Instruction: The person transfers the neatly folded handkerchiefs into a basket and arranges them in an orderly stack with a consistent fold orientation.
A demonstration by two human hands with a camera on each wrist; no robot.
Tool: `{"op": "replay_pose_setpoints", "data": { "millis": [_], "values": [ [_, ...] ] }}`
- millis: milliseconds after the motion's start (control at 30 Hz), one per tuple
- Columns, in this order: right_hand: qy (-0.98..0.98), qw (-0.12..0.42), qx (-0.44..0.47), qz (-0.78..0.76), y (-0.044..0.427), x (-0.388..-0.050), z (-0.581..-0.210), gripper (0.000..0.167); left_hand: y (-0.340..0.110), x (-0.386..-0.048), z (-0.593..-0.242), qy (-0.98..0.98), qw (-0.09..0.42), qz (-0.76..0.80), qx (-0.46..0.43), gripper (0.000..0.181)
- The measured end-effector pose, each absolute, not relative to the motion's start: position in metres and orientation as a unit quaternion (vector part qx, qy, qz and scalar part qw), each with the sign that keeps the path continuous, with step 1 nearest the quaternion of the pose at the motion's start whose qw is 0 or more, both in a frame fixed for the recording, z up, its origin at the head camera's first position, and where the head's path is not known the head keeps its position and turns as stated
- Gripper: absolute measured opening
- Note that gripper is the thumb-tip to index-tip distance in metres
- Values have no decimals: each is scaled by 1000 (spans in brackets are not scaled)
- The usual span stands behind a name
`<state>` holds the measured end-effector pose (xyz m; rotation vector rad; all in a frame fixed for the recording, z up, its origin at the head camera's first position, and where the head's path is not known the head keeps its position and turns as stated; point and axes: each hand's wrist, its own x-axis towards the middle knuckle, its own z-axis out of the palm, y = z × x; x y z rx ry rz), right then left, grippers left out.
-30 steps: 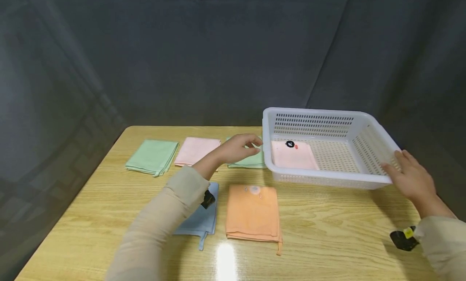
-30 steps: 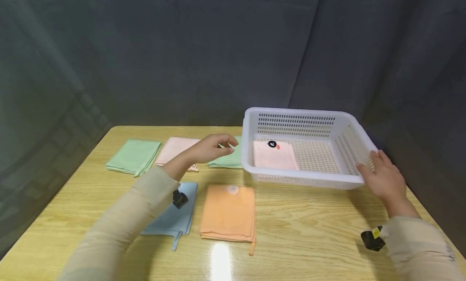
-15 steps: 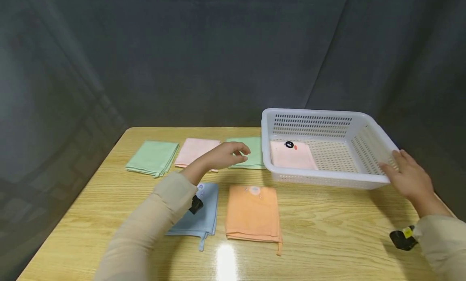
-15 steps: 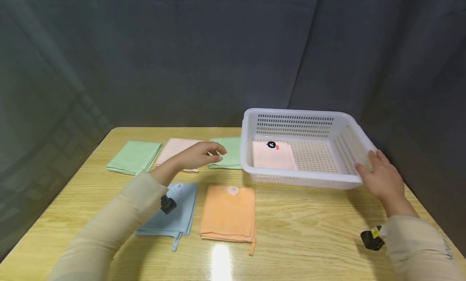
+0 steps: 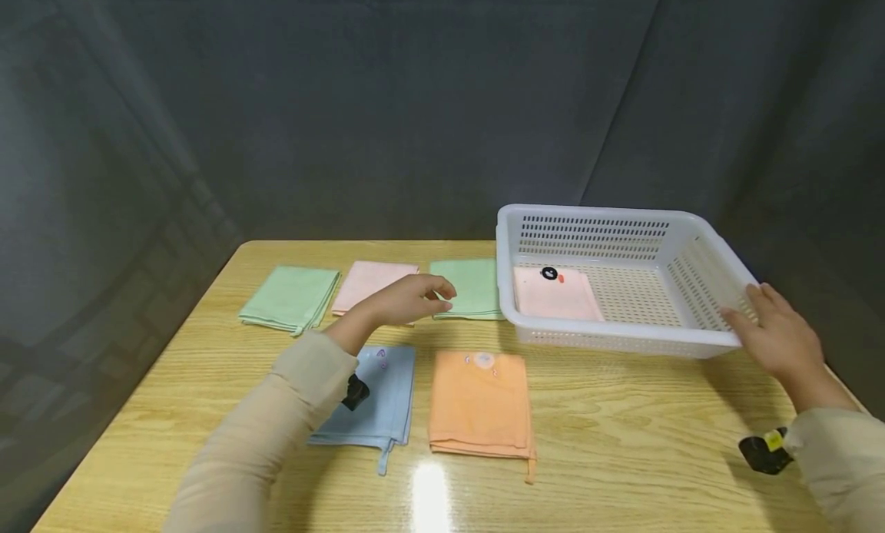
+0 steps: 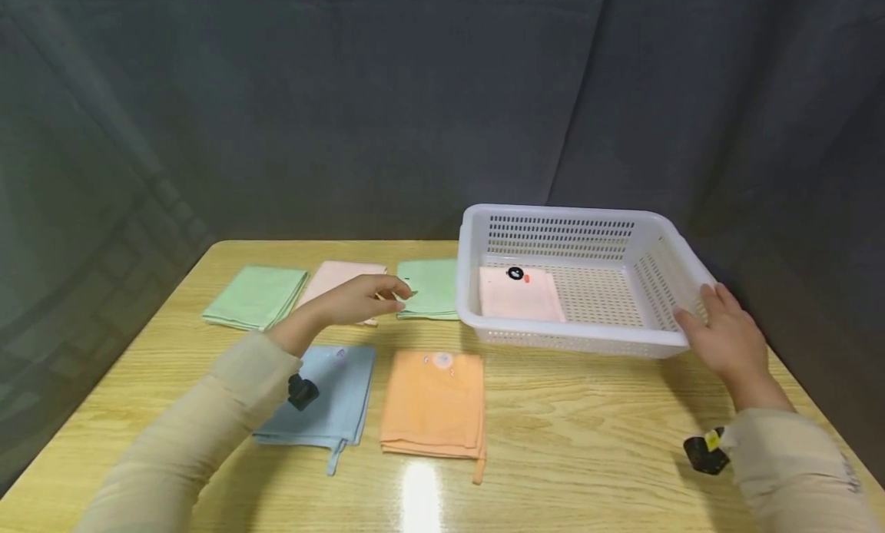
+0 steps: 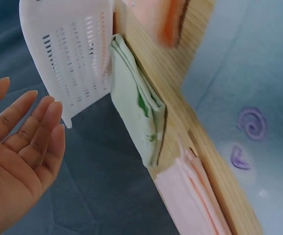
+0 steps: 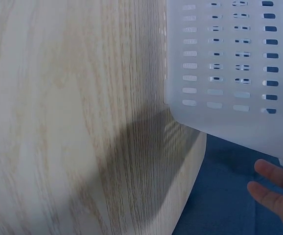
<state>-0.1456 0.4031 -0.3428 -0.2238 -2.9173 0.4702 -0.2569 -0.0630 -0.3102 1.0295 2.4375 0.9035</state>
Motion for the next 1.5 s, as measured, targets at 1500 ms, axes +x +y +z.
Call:
{"op": "replay_pose_setpoints", "data": {
  "millis": [1500],
  "values": [
    [-980,83,-81,163,403,-145,-342,67,-115,-253,-328,904,268,134,306,34]
  ]
}}
